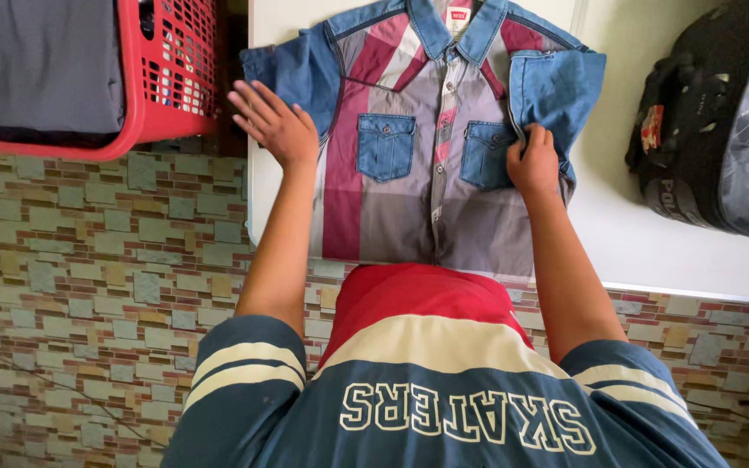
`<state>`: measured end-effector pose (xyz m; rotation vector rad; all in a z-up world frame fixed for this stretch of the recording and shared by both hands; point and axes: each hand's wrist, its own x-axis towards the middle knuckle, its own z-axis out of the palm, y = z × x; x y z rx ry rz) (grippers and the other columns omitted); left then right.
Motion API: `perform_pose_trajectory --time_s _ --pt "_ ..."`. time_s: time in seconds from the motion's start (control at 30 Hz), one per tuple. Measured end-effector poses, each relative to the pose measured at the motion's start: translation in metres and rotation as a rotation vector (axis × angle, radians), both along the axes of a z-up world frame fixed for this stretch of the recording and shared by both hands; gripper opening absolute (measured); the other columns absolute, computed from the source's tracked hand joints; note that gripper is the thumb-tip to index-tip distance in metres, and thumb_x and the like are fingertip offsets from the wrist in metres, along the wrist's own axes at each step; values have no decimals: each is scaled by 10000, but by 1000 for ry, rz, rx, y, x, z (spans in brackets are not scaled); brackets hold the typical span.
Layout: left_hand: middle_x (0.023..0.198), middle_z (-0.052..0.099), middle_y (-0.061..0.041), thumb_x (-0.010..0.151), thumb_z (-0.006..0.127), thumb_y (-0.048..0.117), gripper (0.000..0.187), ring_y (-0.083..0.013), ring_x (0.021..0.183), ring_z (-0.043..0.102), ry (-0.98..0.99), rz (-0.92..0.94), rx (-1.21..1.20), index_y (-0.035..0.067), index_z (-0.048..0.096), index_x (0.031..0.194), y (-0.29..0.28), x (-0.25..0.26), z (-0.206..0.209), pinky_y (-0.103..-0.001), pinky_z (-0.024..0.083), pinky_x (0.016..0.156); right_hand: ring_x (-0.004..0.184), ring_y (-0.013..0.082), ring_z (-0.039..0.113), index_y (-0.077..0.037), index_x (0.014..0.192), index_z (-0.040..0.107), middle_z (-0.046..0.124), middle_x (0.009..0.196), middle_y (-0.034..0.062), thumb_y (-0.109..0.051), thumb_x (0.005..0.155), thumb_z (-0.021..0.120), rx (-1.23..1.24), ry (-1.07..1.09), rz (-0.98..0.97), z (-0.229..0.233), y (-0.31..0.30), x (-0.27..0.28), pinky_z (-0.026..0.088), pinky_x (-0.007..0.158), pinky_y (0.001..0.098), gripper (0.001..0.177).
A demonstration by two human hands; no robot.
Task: The person buttons and folds a gray long-sleeved shirt on a white table before placing it into a laundry basket, then takes a patterned short-sleeved shirt from a suitcase and buttons its pockets.
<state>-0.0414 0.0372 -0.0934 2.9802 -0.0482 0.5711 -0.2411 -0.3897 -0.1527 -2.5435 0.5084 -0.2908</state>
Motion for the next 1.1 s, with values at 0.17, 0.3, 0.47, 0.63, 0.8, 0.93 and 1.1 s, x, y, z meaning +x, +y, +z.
perform_pose_trajectory --time_s 0.17,0.3,0.47,0.63,0.8,0.93,1.1 --pt "1705 167 -170 1004 588 521 807 -362 1589 150 486 -615 -48 111 283 1629 -46 -69 -23 -569 102 1276 914 373 713 -91 1187 629 723 1011 206 -115 993 670 -109 -228 -110 -10 -41 9 592 813 435 199" --pt "1713 167 -171 966 618 596 892 -355 1584 127 451 -555 -126 127 276 1644 -47 -84 -38 -566 87 1263 573 182 638 10 1288 501 656 947 132 -126 1027 475 886 -482 -649 25 -91 6 540 482 303 296" --pt "1725 170 -135 945 643 646 937 -327 1598 123 455 -575 -158 165 264 1654 -35 -70 -49 -551 83 1276 1082 345 581 51 1466 337 452 1348 312 -137 1023 627 295 -610 -784 29 -78 -8 562 883 404 561" --pt "1726 167 -129 942 642 661 947 -321 1597 119 432 -587 -147 175 264 1661 -29 -60 -56 -552 80 1273 1579 523 159 -44 1646 309 219 1690 313 -192 999 710 -219 -151 -186 51 44 -37 178 1293 605 776" --pt "1731 154 -119 952 627 672 939 -312 1601 115 443 -567 -136 191 249 1663 -16 -54 -60 -552 71 1275 1578 470 105 -197 1640 374 206 1708 228 -494 1023 536 -155 261 186 42 101 -42 27 1208 709 703" --pt "1719 134 -140 949 601 665 926 -330 1590 107 492 -518 -99 181 245 1653 -7 -55 -59 -594 51 1250 1593 424 77 -223 1650 346 170 1728 198 -558 1020 506 -164 287 201 33 106 -45 1 1224 675 731" --pt "1747 127 -197 1028 566 606 864 -397 1618 95 334 -520 64 113 268 1672 -31 -101 -60 -656 48 1269 1606 380 51 -270 1661 298 126 1743 158 -621 1007 487 -158 347 158 35 100 -30 -10 1244 644 766"
